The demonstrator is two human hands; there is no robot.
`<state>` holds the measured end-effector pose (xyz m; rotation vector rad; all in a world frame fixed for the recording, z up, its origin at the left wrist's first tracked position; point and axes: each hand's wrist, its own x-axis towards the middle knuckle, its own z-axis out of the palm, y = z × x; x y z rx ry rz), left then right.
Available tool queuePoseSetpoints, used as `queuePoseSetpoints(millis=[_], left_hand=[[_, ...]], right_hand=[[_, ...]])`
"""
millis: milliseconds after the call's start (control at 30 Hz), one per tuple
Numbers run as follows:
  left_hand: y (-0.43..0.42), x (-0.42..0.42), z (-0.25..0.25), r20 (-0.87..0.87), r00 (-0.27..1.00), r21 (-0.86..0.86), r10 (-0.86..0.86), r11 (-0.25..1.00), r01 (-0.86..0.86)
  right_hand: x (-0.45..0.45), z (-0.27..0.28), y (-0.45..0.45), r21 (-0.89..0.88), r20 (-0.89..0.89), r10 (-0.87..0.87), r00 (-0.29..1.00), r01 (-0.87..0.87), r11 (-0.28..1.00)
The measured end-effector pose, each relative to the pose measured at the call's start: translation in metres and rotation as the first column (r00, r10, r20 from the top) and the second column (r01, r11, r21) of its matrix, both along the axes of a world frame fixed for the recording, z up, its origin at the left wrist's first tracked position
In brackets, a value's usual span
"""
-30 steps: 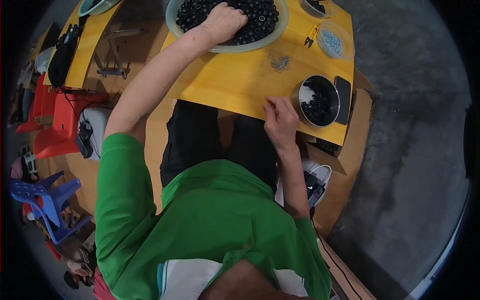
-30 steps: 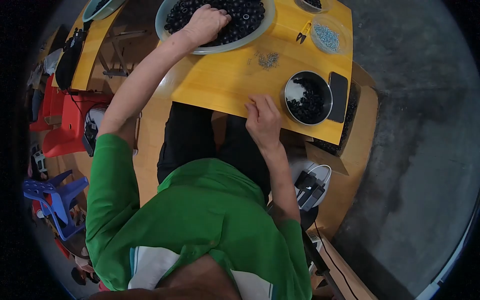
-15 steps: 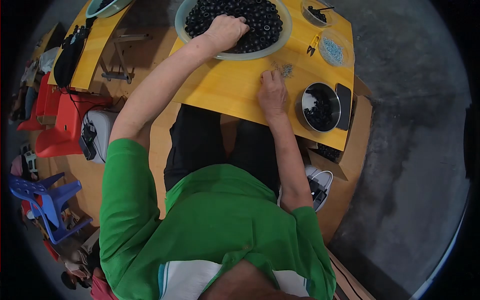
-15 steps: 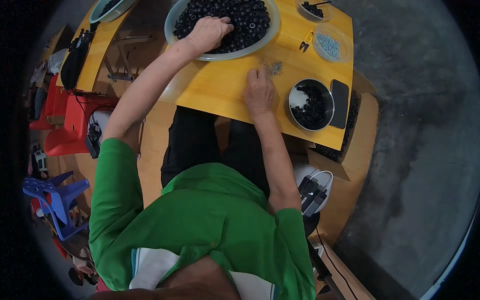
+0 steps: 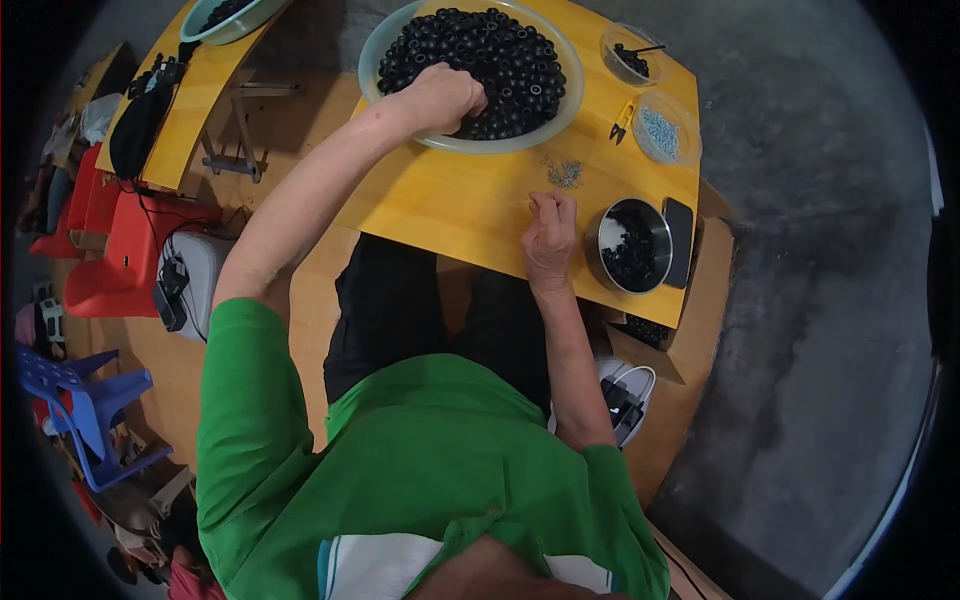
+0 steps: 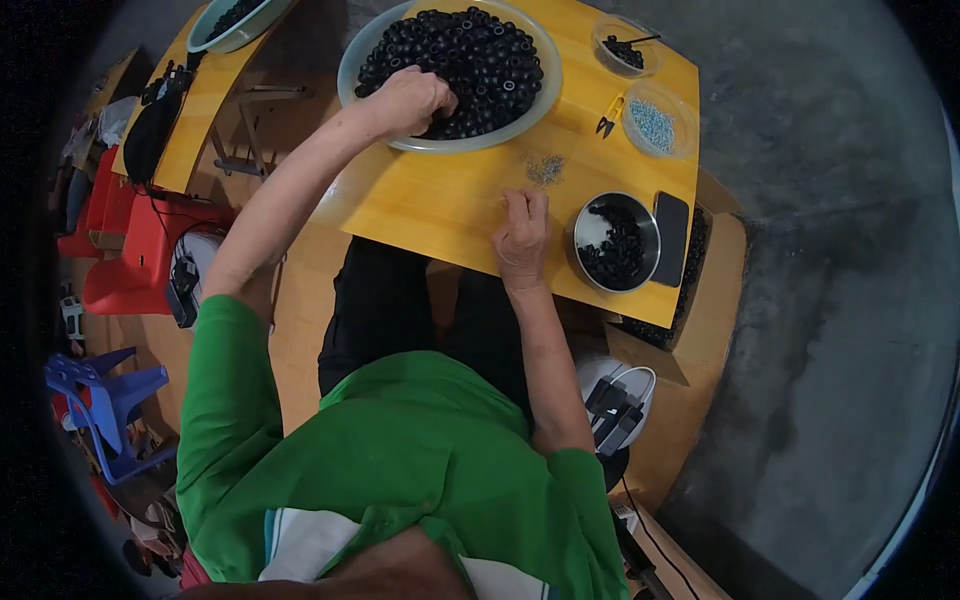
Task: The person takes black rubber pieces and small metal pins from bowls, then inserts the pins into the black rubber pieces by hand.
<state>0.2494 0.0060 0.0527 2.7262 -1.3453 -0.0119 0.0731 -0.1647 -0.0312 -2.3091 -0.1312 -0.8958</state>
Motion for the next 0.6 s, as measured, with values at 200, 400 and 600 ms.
queuePoseSetpoints(millis=[200, 400, 600], left_hand=[[0.004, -0.004, 0.004, -0.117, 0.988, -0.195, 0.103, 0.973, -0.124], [0.019, -0.072, 0.012, -0.65, 0.567, -0.741, -0.505, 0.258, -0.62], [0.022, -0.166, -0.032, -0.484, 0.297, -0.462, -0.823, -0.048, -0.885]], right_hand=[[0.001, -0.001, 0.001, -0.026, 0.052, 0.009, 0.999, -0.008, 1.0], [-0.001, -0.003, 0.0, 0.036, 0.007, 0.007, 1.0, -0.007, 0.999], [-0.008, 0.003, -0.003, 0.297, -0.032, 0.009, 0.999, 0.001, 0.955]])
